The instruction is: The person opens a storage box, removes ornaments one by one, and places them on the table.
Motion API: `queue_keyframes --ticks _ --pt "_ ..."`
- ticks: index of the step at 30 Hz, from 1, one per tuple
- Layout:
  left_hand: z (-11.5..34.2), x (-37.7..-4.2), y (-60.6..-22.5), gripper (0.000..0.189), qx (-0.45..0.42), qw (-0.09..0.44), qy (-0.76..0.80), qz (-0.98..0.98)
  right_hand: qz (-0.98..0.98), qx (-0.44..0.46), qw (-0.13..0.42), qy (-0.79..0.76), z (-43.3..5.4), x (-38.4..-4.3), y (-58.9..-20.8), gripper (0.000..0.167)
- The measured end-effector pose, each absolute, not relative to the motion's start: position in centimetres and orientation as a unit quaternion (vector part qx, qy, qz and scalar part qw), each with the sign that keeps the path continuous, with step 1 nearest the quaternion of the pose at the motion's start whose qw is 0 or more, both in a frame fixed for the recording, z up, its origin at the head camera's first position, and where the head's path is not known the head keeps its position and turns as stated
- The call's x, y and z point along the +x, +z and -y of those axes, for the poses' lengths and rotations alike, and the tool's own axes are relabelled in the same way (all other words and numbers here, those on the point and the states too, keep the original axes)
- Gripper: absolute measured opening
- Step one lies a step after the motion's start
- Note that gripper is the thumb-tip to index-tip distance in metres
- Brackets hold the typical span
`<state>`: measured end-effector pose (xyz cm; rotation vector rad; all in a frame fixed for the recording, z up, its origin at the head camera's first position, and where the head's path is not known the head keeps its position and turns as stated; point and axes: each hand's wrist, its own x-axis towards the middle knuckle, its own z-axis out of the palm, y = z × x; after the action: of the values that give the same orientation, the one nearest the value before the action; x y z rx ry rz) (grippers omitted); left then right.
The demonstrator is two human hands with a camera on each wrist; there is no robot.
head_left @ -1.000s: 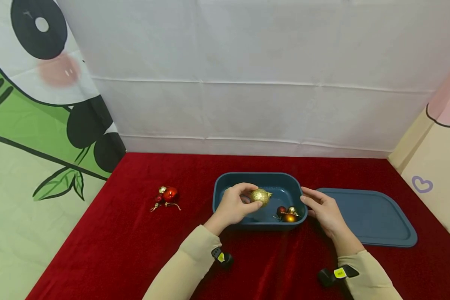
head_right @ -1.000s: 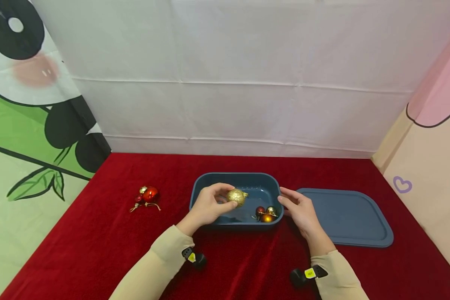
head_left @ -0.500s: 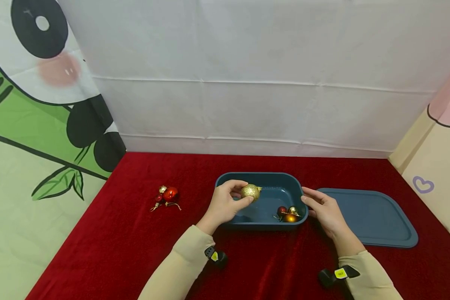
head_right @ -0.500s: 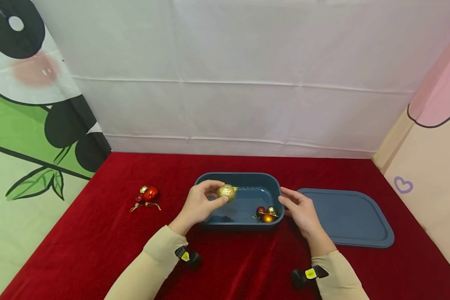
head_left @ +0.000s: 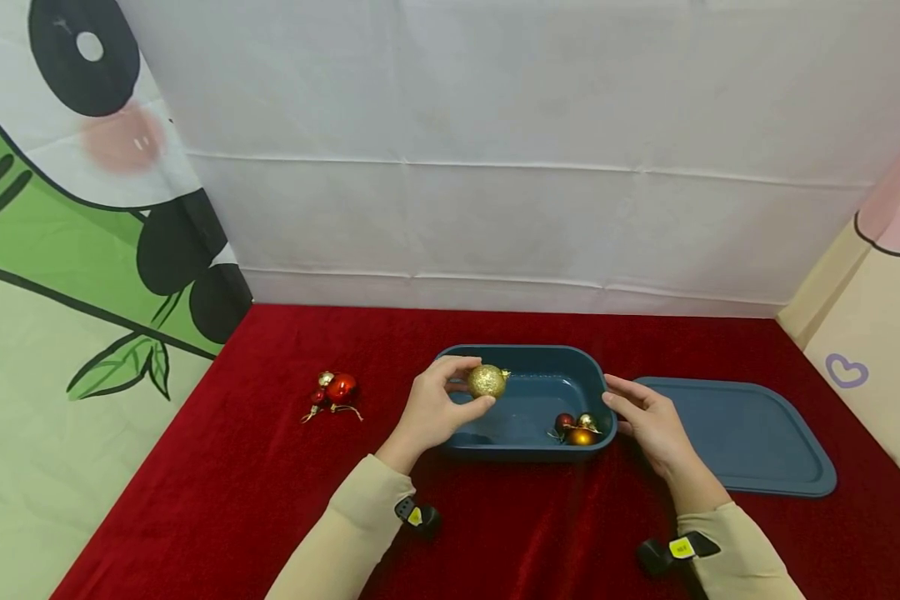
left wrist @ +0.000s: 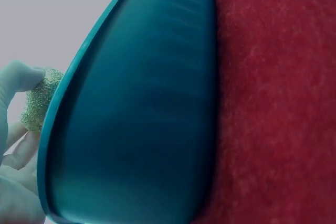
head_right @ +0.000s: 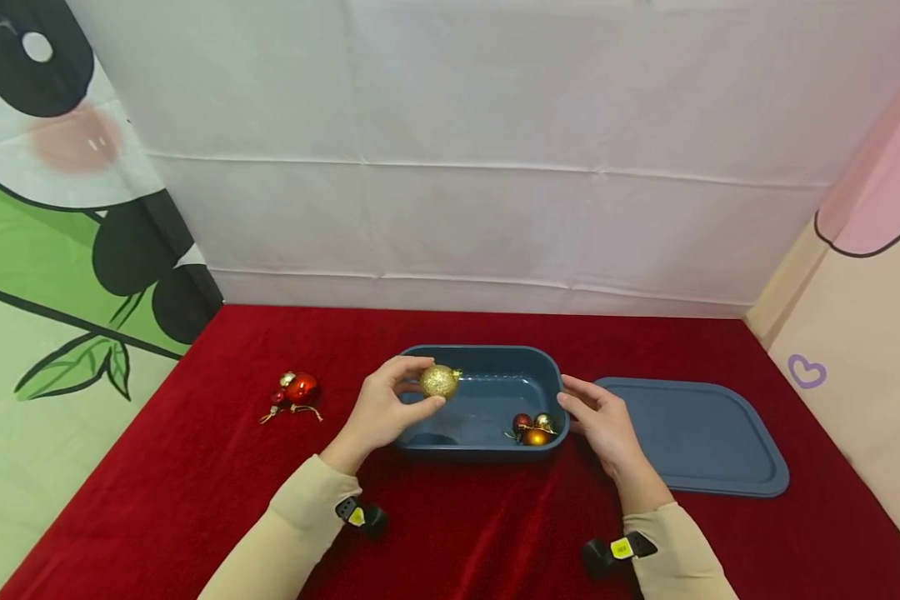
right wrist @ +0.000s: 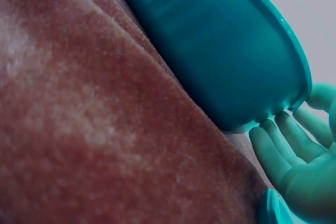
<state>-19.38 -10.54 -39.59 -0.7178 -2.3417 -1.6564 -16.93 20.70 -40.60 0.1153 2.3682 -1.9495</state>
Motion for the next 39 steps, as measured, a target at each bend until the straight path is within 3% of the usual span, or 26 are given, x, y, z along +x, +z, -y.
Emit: queue_keyframes --ticks 12,23,29,39 --pt "12.7 -19.6 -39.4 0.049 -0.196 0.115 -0.589 0.776 -0.771 0.039 0.035 -0.635 -20.7 -17.1 -40.7 0.061" --pt "14.6 -20.1 -39.2 0.055 -0.133 0.081 -0.639 0.753 -0.767 0.04 0.034 -0.639 -20.7 -17.1 -40.7 0.061" --pt "15.4 -20.3 -39.4 0.06 -0.107 0.09 -0.629 0.765 -0.768 0.04 0.035 -0.638 -20.8 -17.1 -40.8 0.061" --pt "16.9 -20.4 -39.7 0.052 -0.067 0.126 -0.655 0.742 -0.77 0.04 0.036 -0.635 -21.0 -17.0 -40.8 0.061"
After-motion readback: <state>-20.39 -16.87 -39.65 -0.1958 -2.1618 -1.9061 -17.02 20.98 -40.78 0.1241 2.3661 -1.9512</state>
